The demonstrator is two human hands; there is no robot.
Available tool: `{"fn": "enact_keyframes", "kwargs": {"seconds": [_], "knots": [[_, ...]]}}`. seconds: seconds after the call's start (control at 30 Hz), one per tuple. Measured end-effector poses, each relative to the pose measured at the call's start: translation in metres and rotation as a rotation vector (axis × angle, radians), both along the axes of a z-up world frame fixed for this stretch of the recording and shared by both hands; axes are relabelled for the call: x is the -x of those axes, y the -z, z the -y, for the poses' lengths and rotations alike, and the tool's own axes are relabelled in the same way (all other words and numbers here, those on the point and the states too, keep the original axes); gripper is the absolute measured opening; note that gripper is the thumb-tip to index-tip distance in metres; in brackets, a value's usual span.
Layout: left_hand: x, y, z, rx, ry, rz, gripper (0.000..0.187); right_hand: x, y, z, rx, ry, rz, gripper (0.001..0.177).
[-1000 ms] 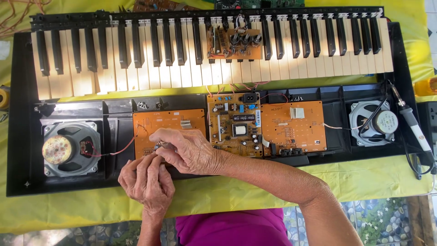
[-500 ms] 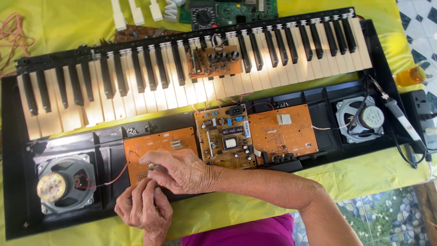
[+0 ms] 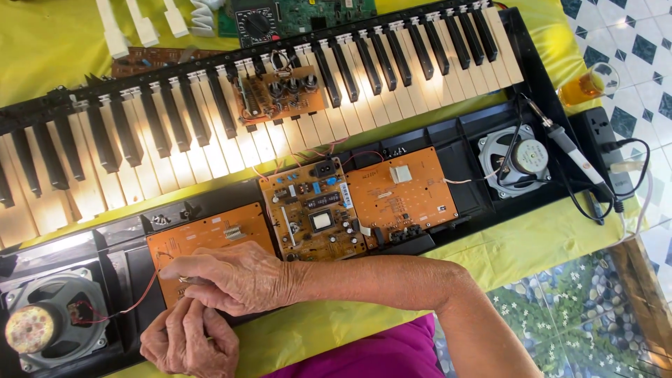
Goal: The person is repairing an electronic keyboard by soldering wires to the circuit board. They use a soldering iron to connect wires to the board and test the connections by pressing the keys.
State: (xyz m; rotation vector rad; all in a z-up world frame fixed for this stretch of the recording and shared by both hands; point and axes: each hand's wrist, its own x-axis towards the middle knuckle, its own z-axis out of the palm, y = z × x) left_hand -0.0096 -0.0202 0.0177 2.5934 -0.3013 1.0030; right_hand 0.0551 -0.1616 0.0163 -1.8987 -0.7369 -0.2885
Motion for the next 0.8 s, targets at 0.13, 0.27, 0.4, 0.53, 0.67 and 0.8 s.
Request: {"fn": "enact_keyframes", "kwargs": {"seconds": [0.13,0.27,0.4,0.53,0.67,0.8], "knots": [[-0.002,0.0,0.001,-0.004,0.009,0.017,0.012,0.0,0.004,-0.001,-0.013,-0.003,0.002,0.048],[-0.002,0.006,-0.001,-0.027,0.003,0.044,0.018,0.001,0.007,-0.003,0.045,0.009,-0.056,0.049],[-0.002,0.003,-0.001,-0.027,-0.002,0.041,0.017,0.001,0.008,-0.003,0.039,0.007,-0.026,0.047],[-0.003,-0.003,0.002,-0.024,-0.017,0.038,0.029,0.001,-0.004,0.0,0.019,0.016,0.0,0.043],[-0.008,-0.014,0.006,0.012,0.003,0.043,0.023,-0.002,-0.015,0.004,-0.01,-0.03,-0.021,0.04],[-0.012,-0.02,0.006,0.059,0.012,0.043,0.023,-0.005,-0.025,0.005,-0.049,-0.04,-0.061,0.037]]}}
